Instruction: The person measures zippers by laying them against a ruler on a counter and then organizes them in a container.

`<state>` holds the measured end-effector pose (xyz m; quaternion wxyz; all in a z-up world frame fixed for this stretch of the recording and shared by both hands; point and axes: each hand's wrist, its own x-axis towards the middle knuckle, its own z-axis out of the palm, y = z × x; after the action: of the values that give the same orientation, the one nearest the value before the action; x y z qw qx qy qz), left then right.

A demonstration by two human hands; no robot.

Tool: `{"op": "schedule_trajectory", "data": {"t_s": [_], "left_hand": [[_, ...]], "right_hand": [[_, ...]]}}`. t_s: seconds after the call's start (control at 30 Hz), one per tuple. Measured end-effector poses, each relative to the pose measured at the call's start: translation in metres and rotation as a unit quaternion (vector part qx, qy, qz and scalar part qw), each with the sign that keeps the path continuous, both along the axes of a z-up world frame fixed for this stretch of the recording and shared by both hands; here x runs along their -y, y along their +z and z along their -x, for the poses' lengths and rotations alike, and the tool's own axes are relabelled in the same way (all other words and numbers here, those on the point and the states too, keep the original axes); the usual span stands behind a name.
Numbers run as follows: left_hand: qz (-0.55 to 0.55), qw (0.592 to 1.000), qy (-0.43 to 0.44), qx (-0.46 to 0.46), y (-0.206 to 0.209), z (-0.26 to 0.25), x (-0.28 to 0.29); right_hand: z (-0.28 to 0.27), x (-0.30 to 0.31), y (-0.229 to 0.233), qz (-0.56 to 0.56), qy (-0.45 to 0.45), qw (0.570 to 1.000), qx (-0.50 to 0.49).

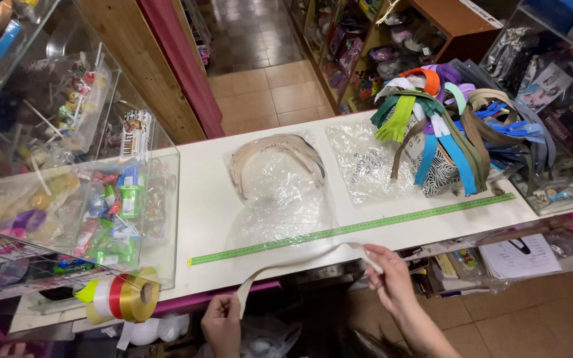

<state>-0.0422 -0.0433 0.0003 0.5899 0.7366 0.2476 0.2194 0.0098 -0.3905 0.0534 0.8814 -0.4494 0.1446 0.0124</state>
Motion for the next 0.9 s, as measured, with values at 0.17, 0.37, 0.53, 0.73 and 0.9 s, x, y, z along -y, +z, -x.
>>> {"op": "schedule_trajectory", "data": {"t_s": [0.17, 0.37, 0.53, 0.73, 0.9], "left_hand": [[0.079, 0.995, 0.015, 0.059, 0.033, 0.002, 0.005], [0.116, 0.99, -0.033, 0.076, 0.045, -0.011, 0.035], [0.127, 0.987, -0.101, 0.024, 0.075, -0.028, 0.077], [0.166, 0.974, -0.148, 0.04, 0.079, -0.064, 0.106], [0.169, 0.965, -0.193, 0.056, 0.079, -0.118, 0.114]], "right_hand": [[-0.002, -0.003, 0.024, 0.06, -0.02, 0.998, -0.006], [0.002, -0.026, 0.02, 0.121, 0.078, 0.985, 0.098], [-0.005, -0.057, 0.014, 0.16, 0.14, 0.975, 0.057], [-0.047, -0.103, 0.011, 0.315, 0.158, 0.93, 0.104], [-0.119, -0.134, 0.007, 0.401, 0.131, 0.895, 0.144]]}}
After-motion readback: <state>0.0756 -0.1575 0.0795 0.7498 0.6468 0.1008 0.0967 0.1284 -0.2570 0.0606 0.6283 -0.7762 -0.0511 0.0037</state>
